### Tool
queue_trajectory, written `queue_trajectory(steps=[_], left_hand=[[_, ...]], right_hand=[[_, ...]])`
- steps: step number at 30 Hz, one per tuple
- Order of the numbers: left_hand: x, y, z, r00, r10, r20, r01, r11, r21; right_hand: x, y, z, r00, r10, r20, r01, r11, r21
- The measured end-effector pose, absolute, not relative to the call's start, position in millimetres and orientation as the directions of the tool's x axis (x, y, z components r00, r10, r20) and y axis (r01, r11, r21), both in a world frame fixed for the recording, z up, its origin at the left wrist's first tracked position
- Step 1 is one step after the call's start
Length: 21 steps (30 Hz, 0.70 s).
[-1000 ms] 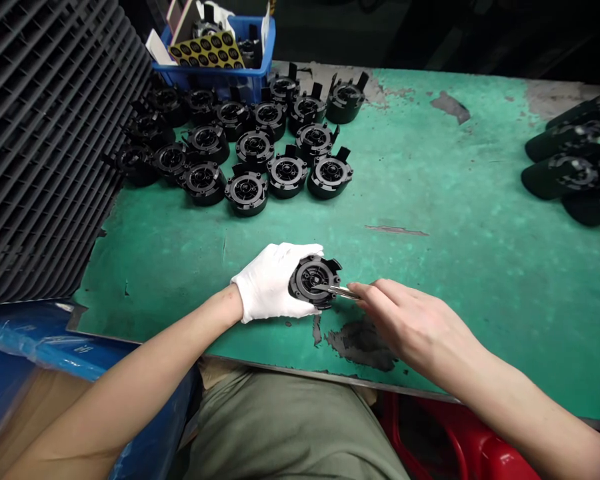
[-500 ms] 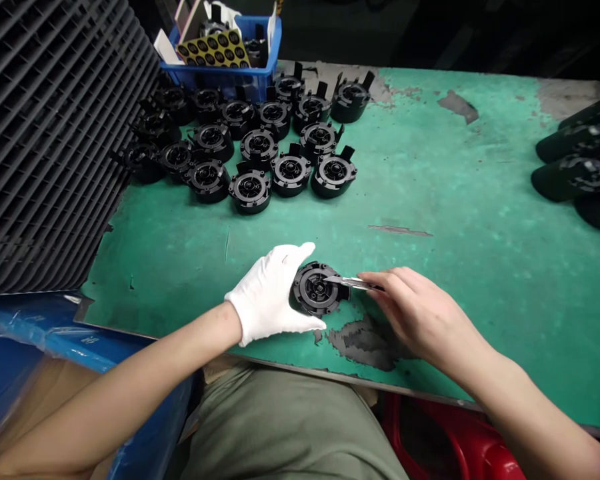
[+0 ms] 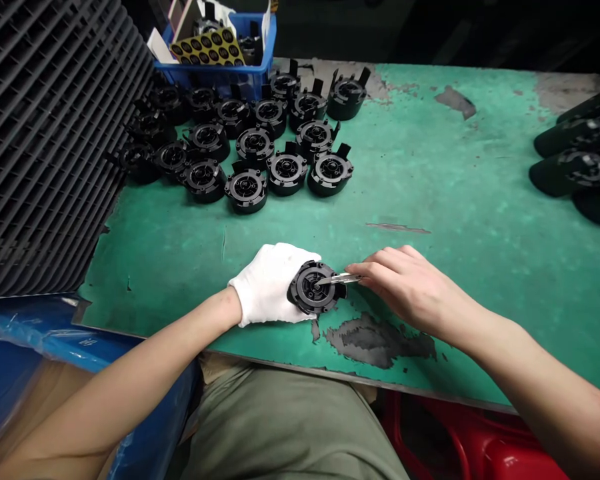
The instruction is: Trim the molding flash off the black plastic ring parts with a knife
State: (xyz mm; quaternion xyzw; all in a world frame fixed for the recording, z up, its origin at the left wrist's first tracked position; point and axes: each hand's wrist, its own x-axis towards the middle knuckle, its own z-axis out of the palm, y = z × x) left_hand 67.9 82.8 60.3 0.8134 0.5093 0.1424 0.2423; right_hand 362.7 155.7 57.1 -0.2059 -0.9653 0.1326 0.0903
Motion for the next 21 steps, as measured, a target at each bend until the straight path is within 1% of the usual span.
queue_trajectory(steps=[3, 11, 15, 21], left_hand=[[68, 83, 59, 0.436, 0.9, -0.022, 0.761, -0.356, 0.542], [68, 84, 61, 0.436, 0.9, -0.02, 0.758, -0.356, 0.546], [68, 84, 60, 0.439, 0.898, -0.014, 0.752, -0.36, 0.552], [69, 84, 62, 0.437, 0.899, -0.023, 0.746, -0.347, 0.568]], right_hand=[[360, 157, 60, -0.895, 0.426, 0.134, 0.369, 0.874, -0.316], [359, 157, 63, -0.904, 0.402, 0.146, 0.346, 0.888, -0.301], [360, 156, 65, -0.913, 0.391, 0.118, 0.356, 0.903, -0.24], [357, 157, 74, -0.926, 0.352, 0.138, 0.327, 0.929, -0.175]])
